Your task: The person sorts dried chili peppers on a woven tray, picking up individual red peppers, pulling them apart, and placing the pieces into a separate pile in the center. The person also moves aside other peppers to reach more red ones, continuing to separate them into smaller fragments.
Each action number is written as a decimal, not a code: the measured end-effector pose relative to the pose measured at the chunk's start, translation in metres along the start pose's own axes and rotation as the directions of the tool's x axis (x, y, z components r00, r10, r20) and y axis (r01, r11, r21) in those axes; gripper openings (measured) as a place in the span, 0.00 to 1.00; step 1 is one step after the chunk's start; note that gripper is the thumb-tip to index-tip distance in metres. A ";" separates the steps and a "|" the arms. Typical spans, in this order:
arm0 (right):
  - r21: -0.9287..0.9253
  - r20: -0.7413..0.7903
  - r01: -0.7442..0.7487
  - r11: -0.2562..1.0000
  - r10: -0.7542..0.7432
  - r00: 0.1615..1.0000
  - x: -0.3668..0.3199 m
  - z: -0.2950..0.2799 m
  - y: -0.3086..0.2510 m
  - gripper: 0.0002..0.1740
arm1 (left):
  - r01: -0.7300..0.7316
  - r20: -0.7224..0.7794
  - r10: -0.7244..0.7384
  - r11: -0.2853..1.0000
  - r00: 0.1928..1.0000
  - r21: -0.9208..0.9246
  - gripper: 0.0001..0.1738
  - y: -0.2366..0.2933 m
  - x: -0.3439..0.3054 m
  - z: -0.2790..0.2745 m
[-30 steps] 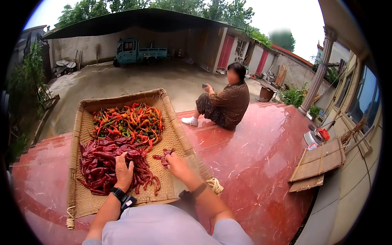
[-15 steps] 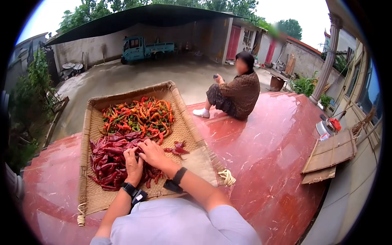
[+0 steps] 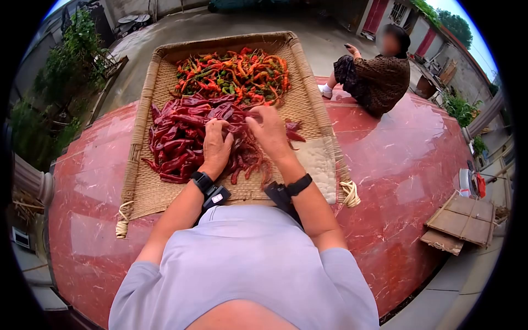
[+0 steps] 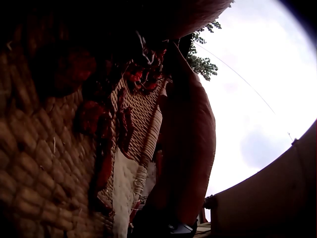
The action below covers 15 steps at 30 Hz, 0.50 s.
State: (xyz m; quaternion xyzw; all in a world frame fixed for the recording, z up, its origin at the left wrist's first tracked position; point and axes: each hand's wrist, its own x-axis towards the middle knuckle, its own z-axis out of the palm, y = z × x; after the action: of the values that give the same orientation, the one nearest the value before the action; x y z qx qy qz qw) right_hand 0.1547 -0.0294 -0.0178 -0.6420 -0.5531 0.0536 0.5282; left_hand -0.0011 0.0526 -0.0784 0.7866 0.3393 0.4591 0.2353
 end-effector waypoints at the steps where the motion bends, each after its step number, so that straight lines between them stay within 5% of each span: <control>1: -0.040 -0.038 -0.002 0.999 0.001 0.999 0.000 -0.008 0.007 0.13 | 0.006 -0.003 -0.006 1.000 1.000 0.002 0.19 0.000 0.000 0.000; 4: -0.205 -0.165 -0.033 0.978 -0.001 0.986 -0.004 -0.028 0.028 0.12 | 0.051 0.005 -0.051 0.998 0.999 -0.030 0.16 0.002 0.001 -0.001; 7: -0.722 -0.109 -0.034 0.691 -0.066 0.992 -0.016 -0.041 0.048 0.12 | 0.082 -0.005 -0.083 0.991 0.997 -0.103 0.15 0.008 0.002 -0.004; 11: -0.287 -0.077 0.127 0.950 -0.155 0.985 -0.010 -0.027 0.029 0.15 | 0.017 -0.039 -0.024 0.981 0.999 -0.191 0.15 0.010 0.002 -0.005; 12: -0.052 0.065 -0.073 0.996 0.076 0.995 -0.010 -0.025 0.006 0.16 | -0.027 -0.035 0.021 0.985 0.999 -0.171 0.15 0.011 0.002 -0.006; 15: 0.238 0.293 -0.189 0.953 0.115 0.949 -0.011 -0.006 -0.007 0.17 | -0.234 -0.047 0.230 0.969 0.972 -0.083 0.14 0.014 0.004 -0.008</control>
State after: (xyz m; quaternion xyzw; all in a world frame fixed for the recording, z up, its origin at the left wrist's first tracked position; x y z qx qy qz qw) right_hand 0.1498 -0.0427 -0.0163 -0.5934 -0.5577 0.2563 0.5207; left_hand -0.0022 0.0473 -0.0631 0.8011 0.2289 0.5125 0.2080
